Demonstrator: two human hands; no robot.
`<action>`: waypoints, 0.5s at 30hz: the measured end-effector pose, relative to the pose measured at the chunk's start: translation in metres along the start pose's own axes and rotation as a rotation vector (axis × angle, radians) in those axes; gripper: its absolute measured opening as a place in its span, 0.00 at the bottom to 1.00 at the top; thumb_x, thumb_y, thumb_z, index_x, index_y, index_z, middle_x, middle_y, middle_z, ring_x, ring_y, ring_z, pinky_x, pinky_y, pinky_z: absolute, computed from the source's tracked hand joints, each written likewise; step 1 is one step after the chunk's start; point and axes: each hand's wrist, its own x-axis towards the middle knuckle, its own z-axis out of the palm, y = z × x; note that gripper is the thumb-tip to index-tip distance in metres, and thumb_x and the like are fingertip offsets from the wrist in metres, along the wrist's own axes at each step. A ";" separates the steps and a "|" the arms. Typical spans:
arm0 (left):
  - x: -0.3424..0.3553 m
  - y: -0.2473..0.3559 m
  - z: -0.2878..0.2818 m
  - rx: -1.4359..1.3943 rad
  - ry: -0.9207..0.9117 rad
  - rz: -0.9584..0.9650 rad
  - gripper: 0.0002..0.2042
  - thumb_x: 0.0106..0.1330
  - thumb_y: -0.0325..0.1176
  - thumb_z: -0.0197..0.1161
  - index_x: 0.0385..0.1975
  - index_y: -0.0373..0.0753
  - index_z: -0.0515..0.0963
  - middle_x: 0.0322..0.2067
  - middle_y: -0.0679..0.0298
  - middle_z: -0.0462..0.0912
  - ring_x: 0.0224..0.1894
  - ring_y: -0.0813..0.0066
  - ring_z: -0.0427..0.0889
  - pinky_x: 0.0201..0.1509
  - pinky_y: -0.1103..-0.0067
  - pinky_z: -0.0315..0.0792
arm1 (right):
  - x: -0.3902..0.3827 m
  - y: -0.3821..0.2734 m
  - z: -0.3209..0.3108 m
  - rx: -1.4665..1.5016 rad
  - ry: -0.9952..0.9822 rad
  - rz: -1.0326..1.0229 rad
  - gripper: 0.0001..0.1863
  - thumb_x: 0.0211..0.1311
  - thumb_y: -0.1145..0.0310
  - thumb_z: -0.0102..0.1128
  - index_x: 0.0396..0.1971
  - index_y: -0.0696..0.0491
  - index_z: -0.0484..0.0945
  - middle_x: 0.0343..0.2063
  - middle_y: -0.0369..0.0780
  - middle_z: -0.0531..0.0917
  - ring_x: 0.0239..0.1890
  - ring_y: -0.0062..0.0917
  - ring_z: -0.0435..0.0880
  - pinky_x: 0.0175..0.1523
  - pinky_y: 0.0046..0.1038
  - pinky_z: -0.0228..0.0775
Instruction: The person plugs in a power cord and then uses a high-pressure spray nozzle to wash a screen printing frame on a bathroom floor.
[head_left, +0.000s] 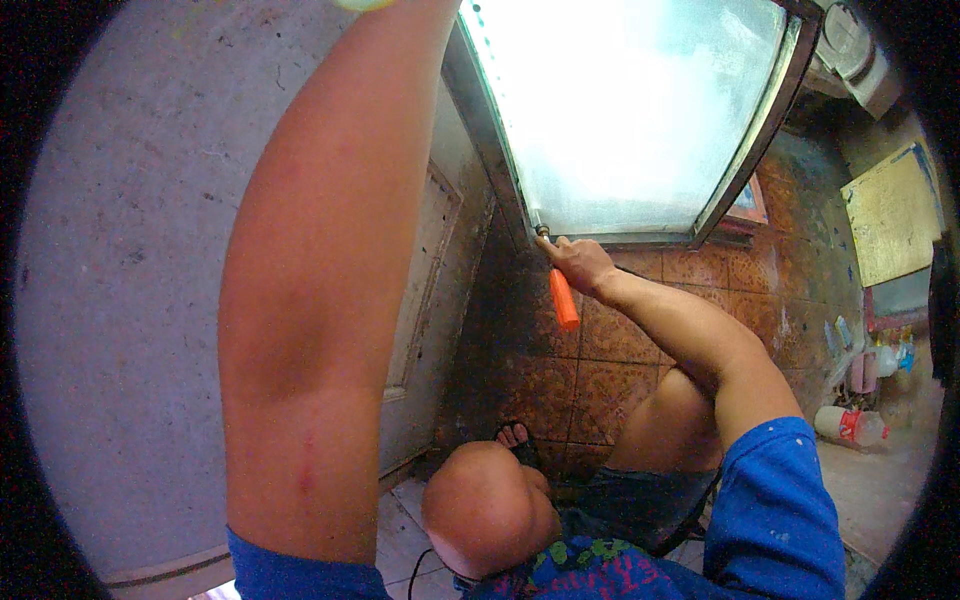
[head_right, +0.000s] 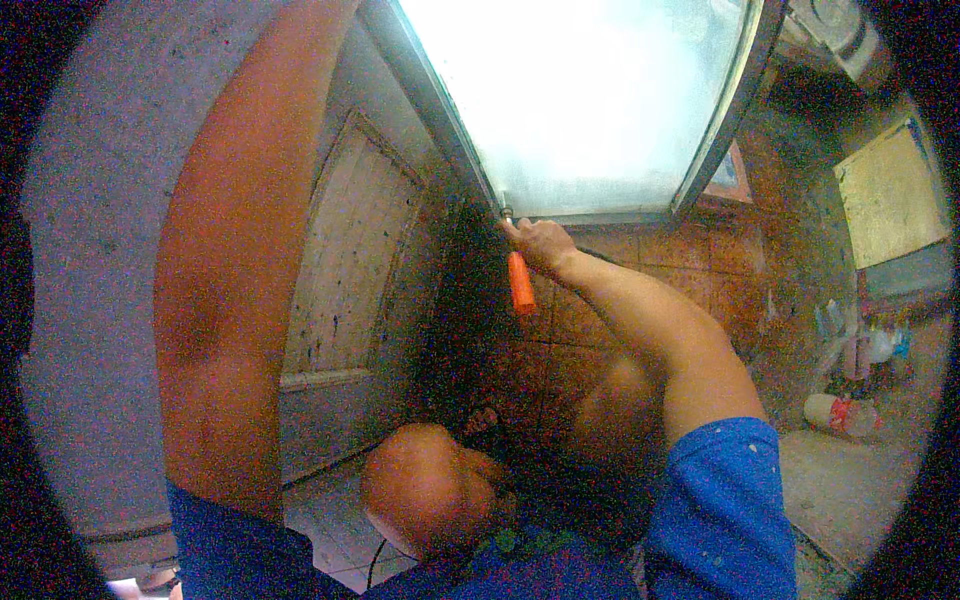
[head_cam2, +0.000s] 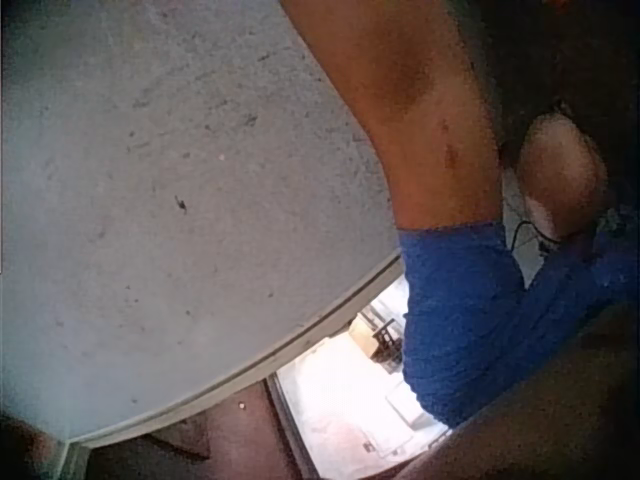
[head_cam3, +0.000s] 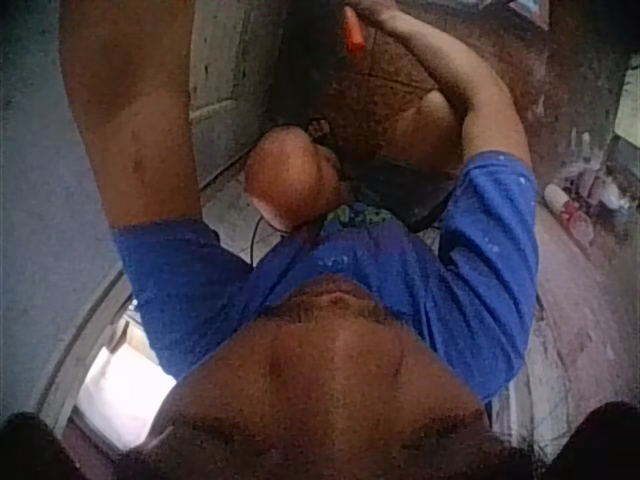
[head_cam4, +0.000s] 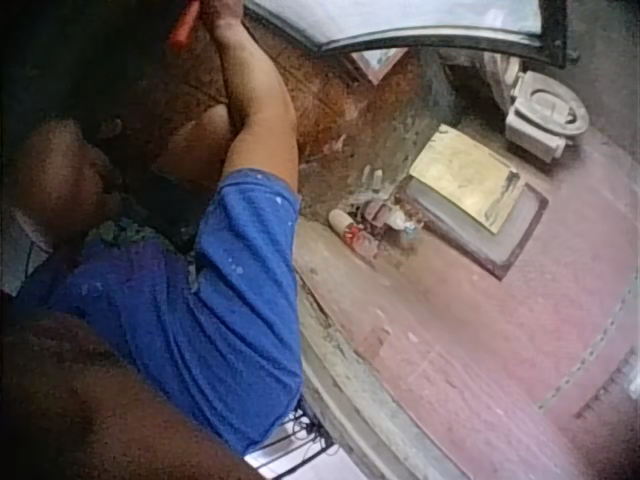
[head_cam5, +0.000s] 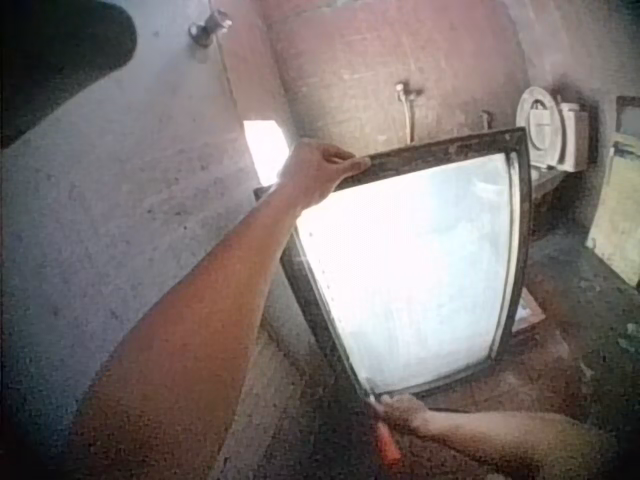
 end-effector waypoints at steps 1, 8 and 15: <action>0.001 -0.001 0.000 0.000 0.003 0.005 0.24 0.57 0.53 0.70 0.39 0.37 0.85 0.36 0.57 0.87 0.36 0.67 0.85 0.42 0.74 0.77 | 0.000 0.000 0.002 -0.001 -0.023 -0.009 0.29 0.61 0.71 0.52 0.64 0.49 0.60 0.29 0.44 0.79 0.27 0.37 0.83 0.30 0.38 0.76; 0.002 -0.002 0.001 0.031 0.003 0.013 0.24 0.57 0.54 0.69 0.39 0.38 0.85 0.35 0.57 0.87 0.36 0.67 0.86 0.42 0.74 0.77 | -0.010 -0.004 0.003 0.023 -0.189 -0.039 0.26 0.65 0.70 0.47 0.64 0.47 0.62 0.32 0.45 0.81 0.30 0.38 0.84 0.33 0.38 0.78; 0.003 0.002 -0.001 0.093 0.011 0.030 0.24 0.57 0.55 0.68 0.39 0.39 0.85 0.35 0.57 0.87 0.35 0.67 0.86 0.40 0.73 0.77 | -0.007 -0.006 -0.001 0.015 -0.218 -0.024 0.25 0.66 0.69 0.45 0.64 0.46 0.64 0.35 0.45 0.81 0.33 0.39 0.85 0.36 0.39 0.79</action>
